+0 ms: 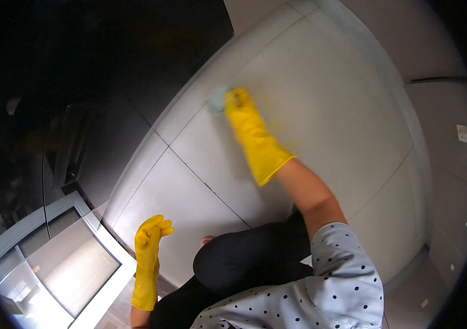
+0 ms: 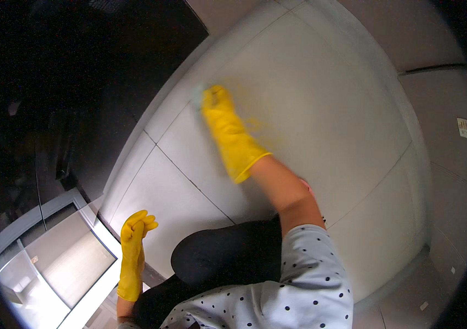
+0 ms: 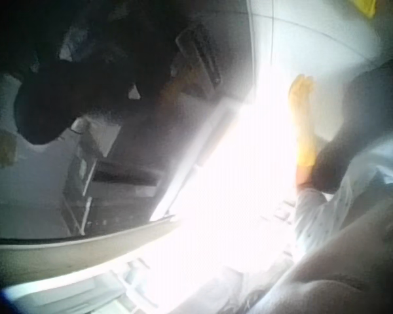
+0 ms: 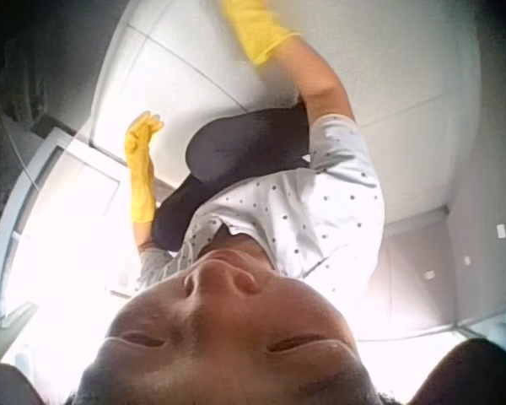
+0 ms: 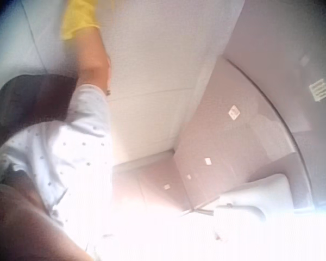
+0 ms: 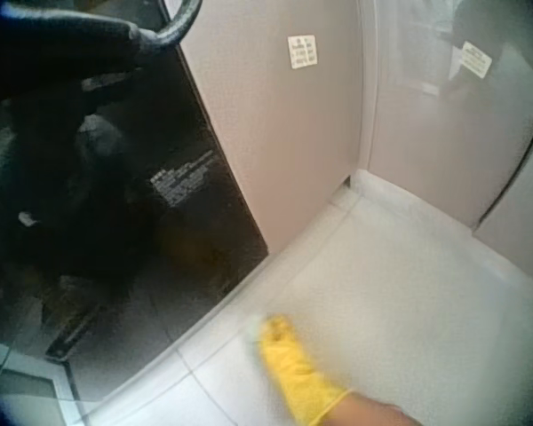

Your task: The person walks through the house and then kneels on the floor to clean the kitchen floor and the lower part of the cabinet using a cloth.

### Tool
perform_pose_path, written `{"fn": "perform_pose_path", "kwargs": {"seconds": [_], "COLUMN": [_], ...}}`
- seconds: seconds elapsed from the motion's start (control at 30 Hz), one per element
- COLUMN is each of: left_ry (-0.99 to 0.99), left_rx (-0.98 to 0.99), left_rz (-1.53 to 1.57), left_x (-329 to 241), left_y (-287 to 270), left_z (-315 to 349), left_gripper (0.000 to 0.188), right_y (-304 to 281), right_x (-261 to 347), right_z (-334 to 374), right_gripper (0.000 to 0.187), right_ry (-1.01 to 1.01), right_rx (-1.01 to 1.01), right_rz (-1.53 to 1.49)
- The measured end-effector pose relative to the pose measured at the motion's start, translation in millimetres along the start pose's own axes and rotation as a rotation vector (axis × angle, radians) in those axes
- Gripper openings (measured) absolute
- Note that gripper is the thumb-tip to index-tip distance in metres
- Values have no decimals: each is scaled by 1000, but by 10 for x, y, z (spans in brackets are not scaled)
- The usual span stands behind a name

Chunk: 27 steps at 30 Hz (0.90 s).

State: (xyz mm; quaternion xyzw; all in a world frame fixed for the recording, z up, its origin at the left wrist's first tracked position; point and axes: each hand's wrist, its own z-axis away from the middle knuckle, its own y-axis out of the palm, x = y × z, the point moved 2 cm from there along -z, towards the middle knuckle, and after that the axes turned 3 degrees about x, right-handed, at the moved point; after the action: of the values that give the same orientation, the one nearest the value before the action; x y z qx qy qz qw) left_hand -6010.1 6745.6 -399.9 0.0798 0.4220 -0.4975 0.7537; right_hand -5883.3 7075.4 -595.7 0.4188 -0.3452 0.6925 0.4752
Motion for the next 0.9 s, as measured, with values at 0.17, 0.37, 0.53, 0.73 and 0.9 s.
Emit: {"fn": "perform_pose_path", "kwargs": {"seconds": [0.17,0.37,0.53,0.73,0.9], "left_ry": [-16,28,-96,-97,44], "left_rx": [-20,60,-113,-46,303], "left_rz": [77,53,114,23,-274], "left_x": [-113,-107,262,88,15], "left_y": [95,114,-272,-101,148], "left_z": [90,99,320,158,-250], "left_gripper": [27,26,26,26,33], "right_y": [1448,2338,1446,1667,2470], "right_x": [30,56,77,-71,-253], "right_z": [793,458,-354,-119,381], "right_gripper": [39,44,44,45,46], "right_ry": [-806,-846,-506,-289,-454], "right_rx": [770,929,473,310,657], "right_rz": [881,1329,1032,579,885]}}
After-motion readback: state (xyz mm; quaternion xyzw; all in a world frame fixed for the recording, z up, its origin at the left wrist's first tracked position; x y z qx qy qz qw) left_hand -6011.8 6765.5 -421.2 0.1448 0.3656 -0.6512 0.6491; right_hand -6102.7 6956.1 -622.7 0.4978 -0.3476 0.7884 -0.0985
